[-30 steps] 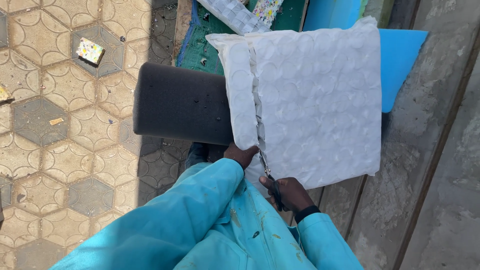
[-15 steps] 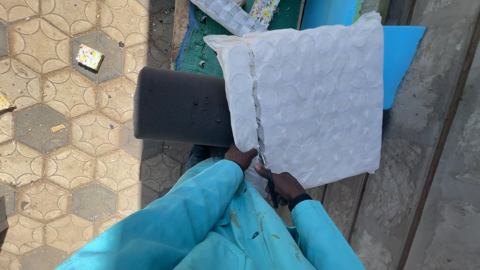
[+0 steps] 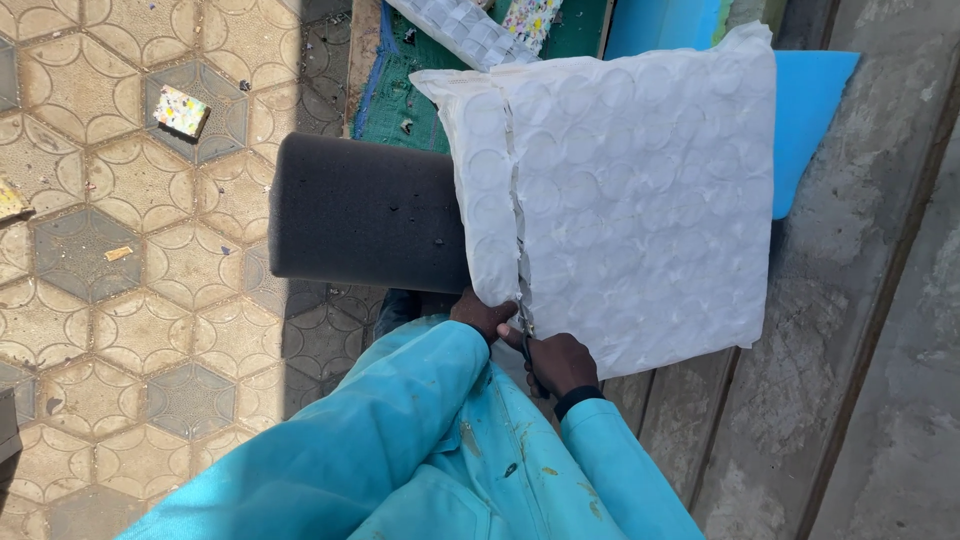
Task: Cutting a piece of white textured foam padding using scissors on a workbench.
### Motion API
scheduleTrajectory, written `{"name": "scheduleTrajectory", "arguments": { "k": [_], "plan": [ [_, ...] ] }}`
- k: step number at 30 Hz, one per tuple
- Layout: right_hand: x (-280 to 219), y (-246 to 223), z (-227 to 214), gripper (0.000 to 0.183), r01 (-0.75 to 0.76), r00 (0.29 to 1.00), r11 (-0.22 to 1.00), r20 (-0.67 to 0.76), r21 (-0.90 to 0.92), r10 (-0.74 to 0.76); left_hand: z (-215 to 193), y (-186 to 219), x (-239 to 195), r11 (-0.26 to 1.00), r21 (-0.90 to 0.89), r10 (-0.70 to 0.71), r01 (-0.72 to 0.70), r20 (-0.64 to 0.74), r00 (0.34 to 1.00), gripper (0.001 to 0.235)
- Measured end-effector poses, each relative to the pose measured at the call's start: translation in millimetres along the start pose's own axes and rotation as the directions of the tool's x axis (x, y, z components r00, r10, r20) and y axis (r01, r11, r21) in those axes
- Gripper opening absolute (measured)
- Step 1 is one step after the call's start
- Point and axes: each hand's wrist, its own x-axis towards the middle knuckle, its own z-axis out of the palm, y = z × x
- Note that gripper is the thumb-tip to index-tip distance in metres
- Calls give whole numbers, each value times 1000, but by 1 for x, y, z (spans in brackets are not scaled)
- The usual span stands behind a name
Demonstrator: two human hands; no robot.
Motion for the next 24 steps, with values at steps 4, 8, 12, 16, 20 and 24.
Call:
{"name": "scheduleTrajectory", "arguments": {
  "k": [4,8,12,16,20,24],
  "plan": [
    [44,36,2,71,34,999,998,-34,48,-33,2,-2,-5,1000,15,-18,19,-27,999,97],
    [65,63,4,66,87,996,991,-6,103,-86,-5,-2,-1,999,-34,-4,2,-48,999,92],
    [44,74,3,75,113,992,984,46,141,-121,-8,-7,6,993,-114,-6,1,-41,999,88],
    [14,61,-1,93,28,998,999,61,-31,-26,-11,-10,10,996,-87,-9,8,-11,1000,86],
    [15,41,-2,93,6,1000,998,13,-58,-6,-10,-6,16,997,-73,9,-10,-17,1000,83],
    [2,7,-3,90,6,1000,999,-12,-48,-7,-3,-16,26,997,-69,20,-20,-1,1000,84]
  ]
}}
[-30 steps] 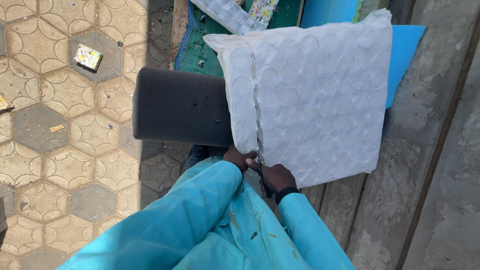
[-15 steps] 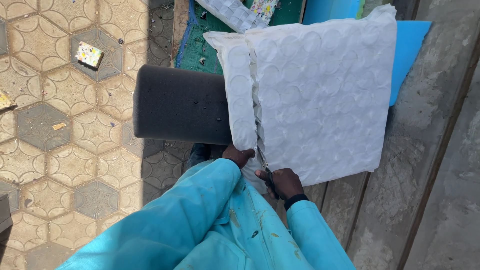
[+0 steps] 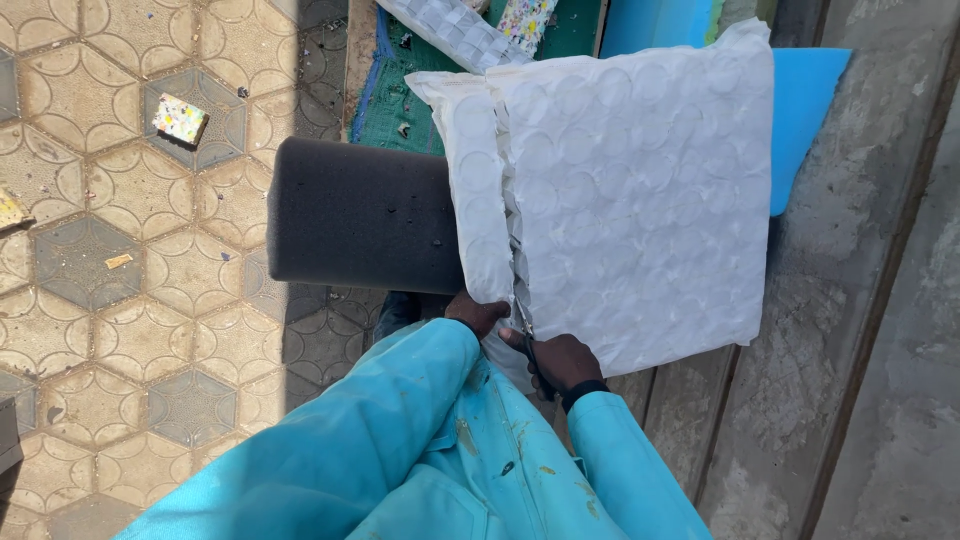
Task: Cutting a piece of white textured foam padding using scissors on a workbench.
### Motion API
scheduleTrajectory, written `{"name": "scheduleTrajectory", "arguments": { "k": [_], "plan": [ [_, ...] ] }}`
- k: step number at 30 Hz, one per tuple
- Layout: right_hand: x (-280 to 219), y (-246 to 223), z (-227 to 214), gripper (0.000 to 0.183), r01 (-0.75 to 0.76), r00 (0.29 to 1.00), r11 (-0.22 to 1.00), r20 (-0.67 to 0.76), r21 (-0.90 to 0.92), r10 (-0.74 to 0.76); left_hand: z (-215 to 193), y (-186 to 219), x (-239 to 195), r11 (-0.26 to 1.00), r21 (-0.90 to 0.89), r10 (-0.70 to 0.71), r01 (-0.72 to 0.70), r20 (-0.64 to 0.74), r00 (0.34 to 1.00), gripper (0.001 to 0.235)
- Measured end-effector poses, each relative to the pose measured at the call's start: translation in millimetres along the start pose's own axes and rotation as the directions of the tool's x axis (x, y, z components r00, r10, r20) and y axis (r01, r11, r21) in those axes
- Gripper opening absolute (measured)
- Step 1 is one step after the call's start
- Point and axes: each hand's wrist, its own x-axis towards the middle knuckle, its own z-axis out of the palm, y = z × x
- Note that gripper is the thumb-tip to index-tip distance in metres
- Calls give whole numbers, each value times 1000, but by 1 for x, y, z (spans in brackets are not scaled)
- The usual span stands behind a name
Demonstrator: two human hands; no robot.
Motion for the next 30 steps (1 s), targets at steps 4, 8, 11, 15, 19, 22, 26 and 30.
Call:
{"name": "scheduleTrajectory", "arguments": {
  "k": [4,8,11,15,19,22,26,30],
  "plan": [
    [25,-13,-2,87,-20,1000,995,-7,94,21,-7,16,-20,1000,-13,13,-12,19,1000,81],
    [51,-1,5,79,26,1000,990,-17,139,-24,-4,17,-25,1000,-13,24,-23,35,999,80],
    [56,9,6,78,43,999,986,-31,161,-38,-5,8,-19,1000,-23,18,-17,20,1000,81],
    [55,27,4,61,76,996,991,-47,109,-71,-6,7,-13,998,-60,-4,4,11,1000,82],
    [37,29,9,63,87,993,995,-72,-42,-90,-1,5,2,997,-78,16,-16,1,1000,82],
    [31,47,19,78,104,994,995,-44,-5,-104,-1,2,5,998,-65,5,-5,-3,1000,85],
    [28,50,21,88,72,997,995,6,69,-73,-10,8,-6,998,-60,3,-3,-10,1000,83],
    [27,49,13,88,49,997,972,41,229,-60,-5,13,-8,999,-40,16,-17,-26,1000,87]
  ]
}}
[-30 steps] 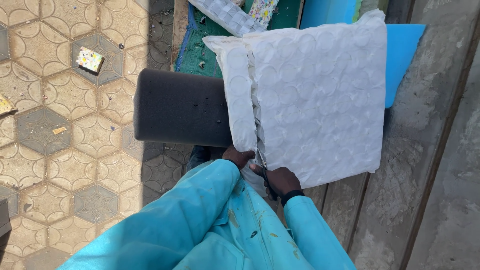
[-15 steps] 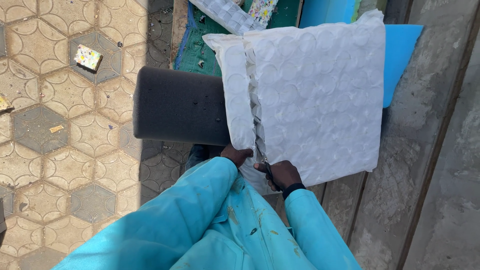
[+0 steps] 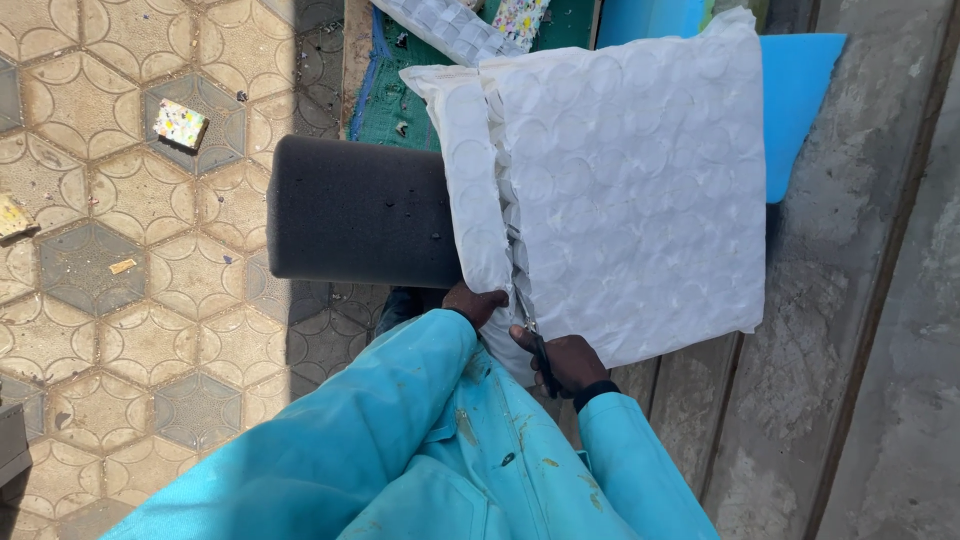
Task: Cutting a piece of white textured foam padding using scissors on a workbench.
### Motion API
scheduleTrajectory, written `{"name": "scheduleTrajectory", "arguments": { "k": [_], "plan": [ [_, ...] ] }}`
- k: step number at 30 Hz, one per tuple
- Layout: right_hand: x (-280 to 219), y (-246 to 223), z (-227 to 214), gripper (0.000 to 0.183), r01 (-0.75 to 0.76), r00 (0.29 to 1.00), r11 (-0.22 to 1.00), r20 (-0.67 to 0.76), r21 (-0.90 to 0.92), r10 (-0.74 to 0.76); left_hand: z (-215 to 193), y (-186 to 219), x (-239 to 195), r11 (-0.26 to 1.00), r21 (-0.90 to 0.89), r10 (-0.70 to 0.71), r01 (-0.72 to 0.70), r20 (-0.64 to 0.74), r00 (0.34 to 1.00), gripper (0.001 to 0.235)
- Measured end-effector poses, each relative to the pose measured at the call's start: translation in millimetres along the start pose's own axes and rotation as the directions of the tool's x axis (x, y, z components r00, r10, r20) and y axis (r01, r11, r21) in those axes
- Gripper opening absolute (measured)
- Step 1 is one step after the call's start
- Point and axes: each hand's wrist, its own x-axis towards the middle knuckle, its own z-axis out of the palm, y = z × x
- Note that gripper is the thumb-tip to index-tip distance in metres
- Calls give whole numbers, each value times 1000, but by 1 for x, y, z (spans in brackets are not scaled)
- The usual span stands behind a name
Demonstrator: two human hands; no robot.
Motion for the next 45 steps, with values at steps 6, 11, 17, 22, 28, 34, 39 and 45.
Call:
{"name": "scheduleTrajectory", "arguments": {
  "k": [6,11,17,22,28,34,39,45],
  "plan": [
    [35,-13,-12,91,3,999,1000,36,25,-4,4,15,-15,995,102,4,-3,-15,1000,86],
    [42,-7,-8,70,62,998,998,-22,19,-62,5,18,-20,994,107,-20,22,-18,1000,87],
    [15,47,-23,63,200,980,979,-22,42,-199,1,10,-9,995,101,-17,19,-14,1000,90],
    [-55,94,-26,72,148,989,987,26,-61,-147,10,-15,17,920,391,18,-14,-6,1000,103],
    [-82,87,-35,81,-109,989,990,86,-87,117,10,-9,12,906,424,17,-7,-20,1000,113],
    [-98,93,-44,82,-168,980,975,78,-148,181,9,-6,7,900,435,20,-18,0,1000,118],
    [-103,60,-32,80,-204,977,978,52,-39,205,4,-18,19,913,404,55,-63,31,998,118],
    [-103,62,-37,84,-173,978,974,89,-144,187,6,-32,27,916,393,80,-79,12,997,124]
  ]
}}
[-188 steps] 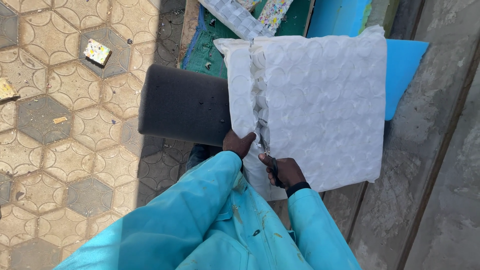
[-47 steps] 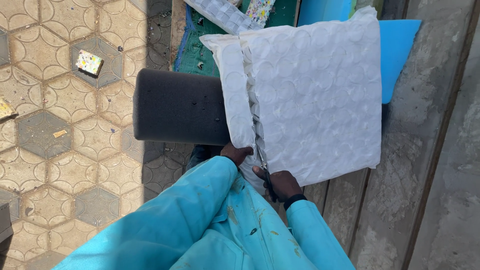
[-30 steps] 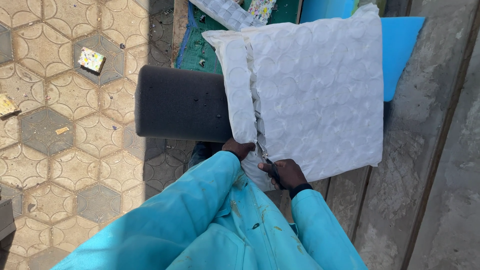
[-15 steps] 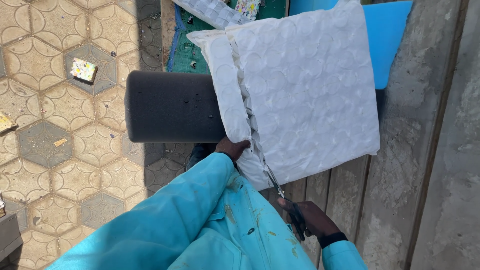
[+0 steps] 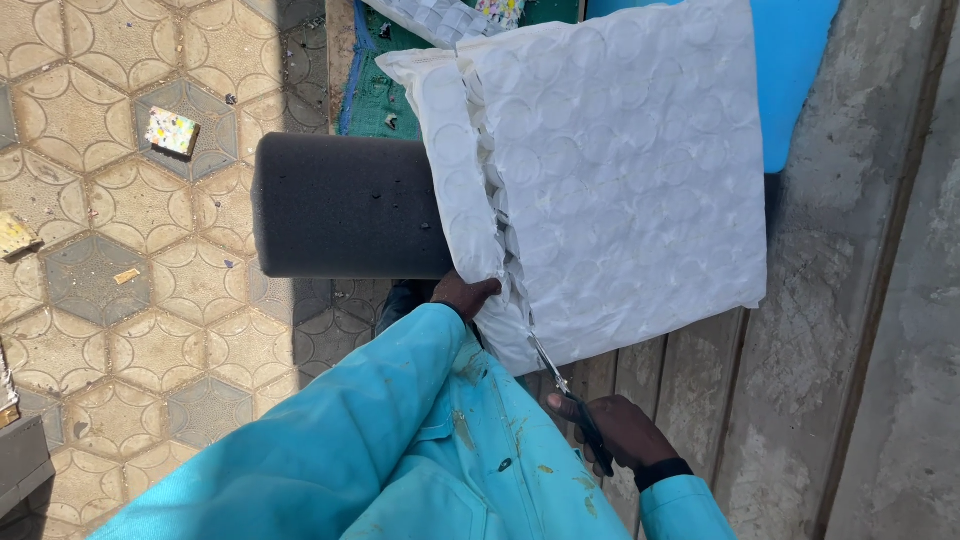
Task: Cutting a piece of white textured foam padding using scissors on a workbench.
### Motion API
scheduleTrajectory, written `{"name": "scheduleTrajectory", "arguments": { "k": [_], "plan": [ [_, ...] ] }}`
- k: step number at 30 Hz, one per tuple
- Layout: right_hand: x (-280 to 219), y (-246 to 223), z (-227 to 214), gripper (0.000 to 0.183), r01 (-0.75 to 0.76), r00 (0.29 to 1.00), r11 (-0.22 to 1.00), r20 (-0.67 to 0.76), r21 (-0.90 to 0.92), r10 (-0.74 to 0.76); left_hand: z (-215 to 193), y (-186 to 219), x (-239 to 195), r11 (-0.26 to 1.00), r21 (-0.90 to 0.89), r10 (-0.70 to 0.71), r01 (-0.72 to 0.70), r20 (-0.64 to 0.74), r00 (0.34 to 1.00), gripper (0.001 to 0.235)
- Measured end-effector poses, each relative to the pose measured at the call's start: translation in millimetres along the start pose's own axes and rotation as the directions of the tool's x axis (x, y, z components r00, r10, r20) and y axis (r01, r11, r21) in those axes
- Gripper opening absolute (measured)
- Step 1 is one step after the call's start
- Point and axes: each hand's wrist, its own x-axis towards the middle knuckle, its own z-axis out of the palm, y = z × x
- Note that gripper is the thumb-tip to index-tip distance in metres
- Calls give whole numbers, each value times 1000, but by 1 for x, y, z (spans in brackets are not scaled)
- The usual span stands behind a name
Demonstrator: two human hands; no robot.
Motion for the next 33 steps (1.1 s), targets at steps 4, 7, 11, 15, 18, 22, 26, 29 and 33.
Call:
{"name": "scheduleTrajectory", "arguments": {
  "k": [4,7,11,15,18,22,26,29,33],
  "plan": [
    [6,-21,6,80,-34,997,999,-65,-35,32,-6,12,-10,1000,-27,-2,2,16,1000,123],
    [51,-14,13,93,9,996,969,-84,-246,-31,-18,18,-30,1000,-4,-2,2,-8,1000,128],
    [85,-8,23,98,145,986,973,-59,-179,-158,-50,79,-125,950,-288,-114,123,46,992,113],
    [100,7,24,87,120,989,993,-84,13,-118,-25,80,-145,901,-338,-244,270,118,962,117],
    [97,9,34,79,136,990,978,-68,159,-127,4,44,-94,949,-201,-231,245,89,969,116],
    [67,10,28,65,178,984,943,-69,282,-165,1,35,-88,949,-214,-223,234,73,972,114],
    [87,24,27,62,227,973,928,-109,297,-204,1,31,-78,960,-220,-159,173,82,984,98],
    [106,46,39,62,243,967,954,-122,173,-224,0,20,-72,966,-203,-144,161,94,985,95],
    [103,51,42,48,189,971,982,-143,-21,-190,12,7,-56,960,-213,-166,181,85,982,95]
  ]
}}
